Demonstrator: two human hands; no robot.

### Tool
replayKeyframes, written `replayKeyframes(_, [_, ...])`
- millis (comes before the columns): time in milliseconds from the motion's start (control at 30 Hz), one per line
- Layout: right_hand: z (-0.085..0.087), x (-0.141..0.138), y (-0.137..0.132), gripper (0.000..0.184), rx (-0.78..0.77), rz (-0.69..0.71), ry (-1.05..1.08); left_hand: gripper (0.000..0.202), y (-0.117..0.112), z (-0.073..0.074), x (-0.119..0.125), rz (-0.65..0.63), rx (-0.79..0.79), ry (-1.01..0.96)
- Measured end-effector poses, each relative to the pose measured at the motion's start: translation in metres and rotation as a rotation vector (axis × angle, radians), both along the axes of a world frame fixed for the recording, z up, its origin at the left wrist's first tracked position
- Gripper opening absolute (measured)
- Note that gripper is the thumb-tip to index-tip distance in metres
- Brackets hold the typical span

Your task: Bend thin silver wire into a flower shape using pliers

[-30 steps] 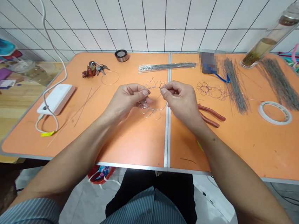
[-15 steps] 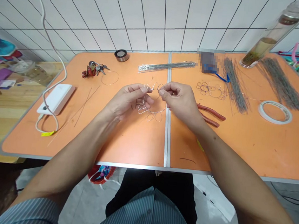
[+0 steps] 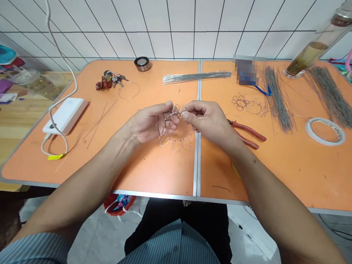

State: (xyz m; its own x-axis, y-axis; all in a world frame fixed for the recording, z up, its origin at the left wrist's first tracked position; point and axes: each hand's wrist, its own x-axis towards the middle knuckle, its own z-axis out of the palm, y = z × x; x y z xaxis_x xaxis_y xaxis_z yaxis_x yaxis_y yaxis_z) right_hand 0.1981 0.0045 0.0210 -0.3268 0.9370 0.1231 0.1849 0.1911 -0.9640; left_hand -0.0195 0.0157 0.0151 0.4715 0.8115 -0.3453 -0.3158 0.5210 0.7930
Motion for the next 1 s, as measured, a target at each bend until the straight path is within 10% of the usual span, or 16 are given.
replayKeyframes(500, [-0.001,-0.003,-0.003,0.016,0.084,-0.144,-0.121,0.019,-0.012,-0.002,0.006,0.179,0.478,0.332])
replayKeyframes(1000, [-0.006,0.001,0.001,0.020,0.107,-0.137,-0.078,0.023,-0.001,-0.004,0.000,0.077,0.062,0.178])
